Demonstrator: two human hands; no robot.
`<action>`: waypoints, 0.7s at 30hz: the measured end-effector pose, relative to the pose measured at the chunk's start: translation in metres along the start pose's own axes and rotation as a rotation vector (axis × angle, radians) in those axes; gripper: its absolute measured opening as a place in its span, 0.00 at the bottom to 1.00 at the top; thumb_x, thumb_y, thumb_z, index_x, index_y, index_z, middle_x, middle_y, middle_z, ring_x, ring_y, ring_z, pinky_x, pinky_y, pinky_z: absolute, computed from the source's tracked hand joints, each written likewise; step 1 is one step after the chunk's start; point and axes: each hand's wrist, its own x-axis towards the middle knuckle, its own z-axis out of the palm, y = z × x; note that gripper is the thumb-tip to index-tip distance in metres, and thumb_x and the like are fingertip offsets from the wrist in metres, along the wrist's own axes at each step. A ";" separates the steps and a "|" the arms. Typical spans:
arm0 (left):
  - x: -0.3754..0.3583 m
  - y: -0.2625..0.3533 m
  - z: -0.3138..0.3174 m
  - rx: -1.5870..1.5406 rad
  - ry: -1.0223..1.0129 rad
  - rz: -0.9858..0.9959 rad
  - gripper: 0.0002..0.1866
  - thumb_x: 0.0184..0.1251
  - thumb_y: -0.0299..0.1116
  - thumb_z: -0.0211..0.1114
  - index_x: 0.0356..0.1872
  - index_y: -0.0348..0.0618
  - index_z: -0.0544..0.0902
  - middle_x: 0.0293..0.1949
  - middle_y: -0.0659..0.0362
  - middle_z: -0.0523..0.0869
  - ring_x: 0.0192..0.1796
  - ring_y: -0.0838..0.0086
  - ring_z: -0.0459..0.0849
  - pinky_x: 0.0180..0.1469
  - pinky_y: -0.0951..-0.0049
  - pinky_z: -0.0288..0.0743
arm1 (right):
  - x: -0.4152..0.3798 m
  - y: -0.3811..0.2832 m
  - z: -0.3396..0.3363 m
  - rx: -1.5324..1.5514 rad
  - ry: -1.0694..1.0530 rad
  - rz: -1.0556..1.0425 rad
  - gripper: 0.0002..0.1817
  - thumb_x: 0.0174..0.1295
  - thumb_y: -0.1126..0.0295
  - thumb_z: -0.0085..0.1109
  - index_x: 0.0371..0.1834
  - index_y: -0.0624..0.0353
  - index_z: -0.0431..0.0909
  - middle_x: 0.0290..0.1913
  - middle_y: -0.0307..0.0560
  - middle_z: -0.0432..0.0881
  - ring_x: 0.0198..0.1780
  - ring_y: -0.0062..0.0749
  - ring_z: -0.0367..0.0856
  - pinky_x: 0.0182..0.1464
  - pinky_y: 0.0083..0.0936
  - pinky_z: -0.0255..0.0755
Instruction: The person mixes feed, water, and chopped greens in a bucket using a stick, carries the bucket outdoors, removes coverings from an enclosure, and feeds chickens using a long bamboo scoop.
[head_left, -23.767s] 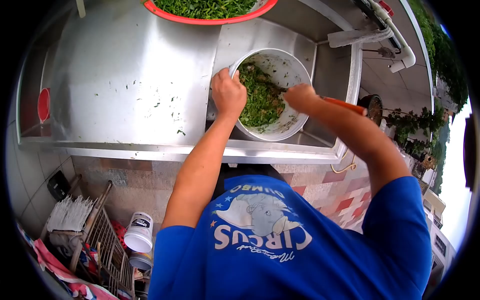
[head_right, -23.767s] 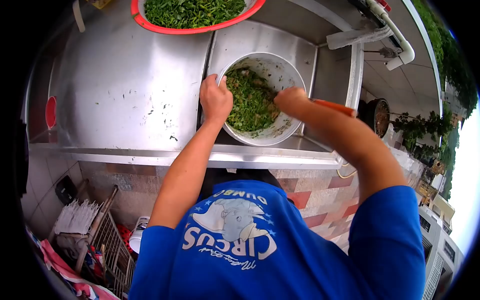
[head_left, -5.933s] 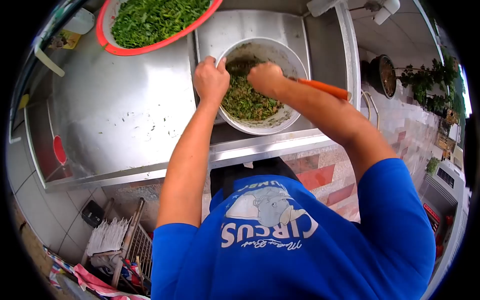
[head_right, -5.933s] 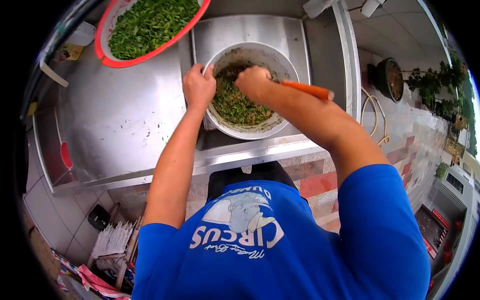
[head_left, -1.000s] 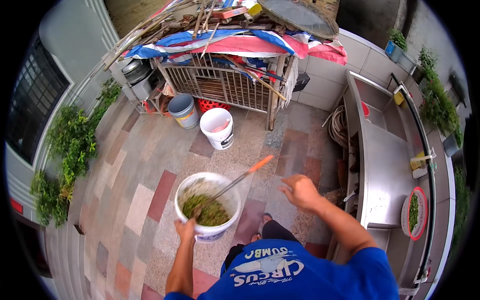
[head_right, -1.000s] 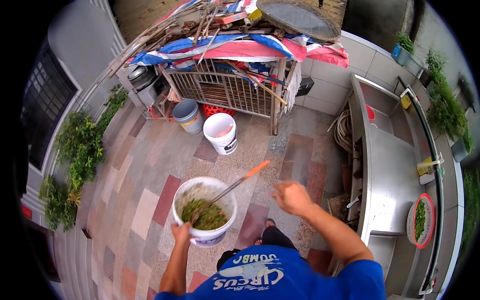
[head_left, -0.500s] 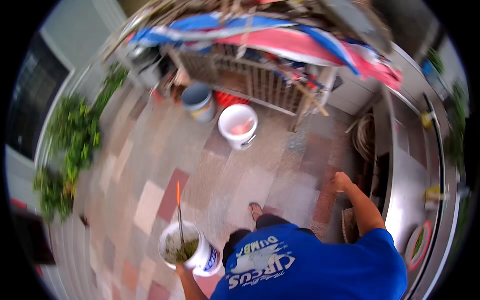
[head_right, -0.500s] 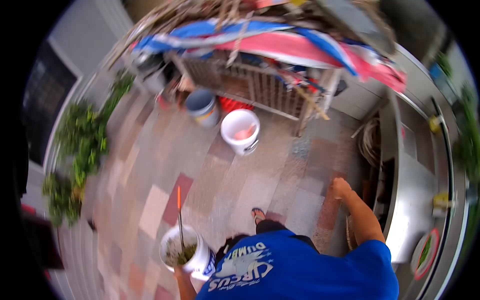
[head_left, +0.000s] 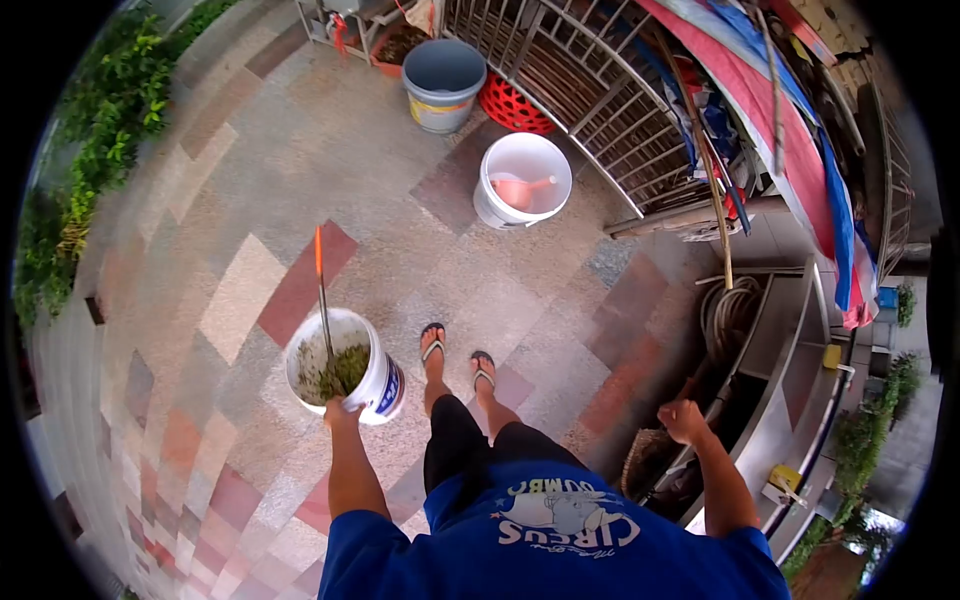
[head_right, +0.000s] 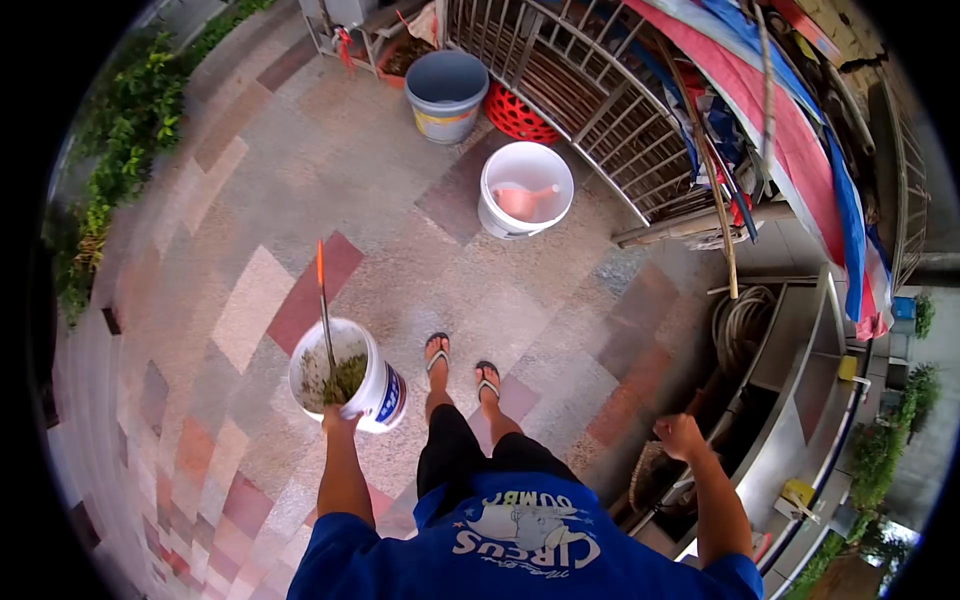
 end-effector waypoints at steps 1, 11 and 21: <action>0.007 -0.004 0.022 0.022 -0.009 0.027 0.28 0.57 0.22 0.64 0.61 0.27 0.70 0.66 0.35 0.71 0.63 0.33 0.75 0.54 0.22 0.78 | -0.011 0.000 0.004 0.005 -0.017 0.086 0.10 0.64 0.65 0.64 0.37 0.60 0.88 0.32 0.60 0.86 0.39 0.52 0.89 0.42 0.40 0.81; 0.107 -0.054 0.185 0.148 -0.315 0.123 0.16 0.62 0.21 0.59 0.51 0.26 0.75 0.50 0.41 0.80 0.49 0.43 0.85 0.42 0.35 0.87 | -0.032 -0.030 0.017 0.393 -0.221 0.627 0.12 0.71 0.69 0.62 0.48 0.68 0.87 0.27 0.45 0.87 0.26 0.25 0.86 0.30 0.25 0.81; 0.158 -0.109 0.228 0.348 -0.270 -0.007 0.28 0.59 0.21 0.61 0.64 0.32 0.73 0.59 0.41 0.79 0.51 0.41 0.84 0.36 0.44 0.82 | -0.056 -0.073 0.049 0.516 -0.249 0.726 0.12 0.72 0.67 0.61 0.48 0.62 0.88 0.30 0.46 0.88 0.29 0.26 0.88 0.35 0.26 0.84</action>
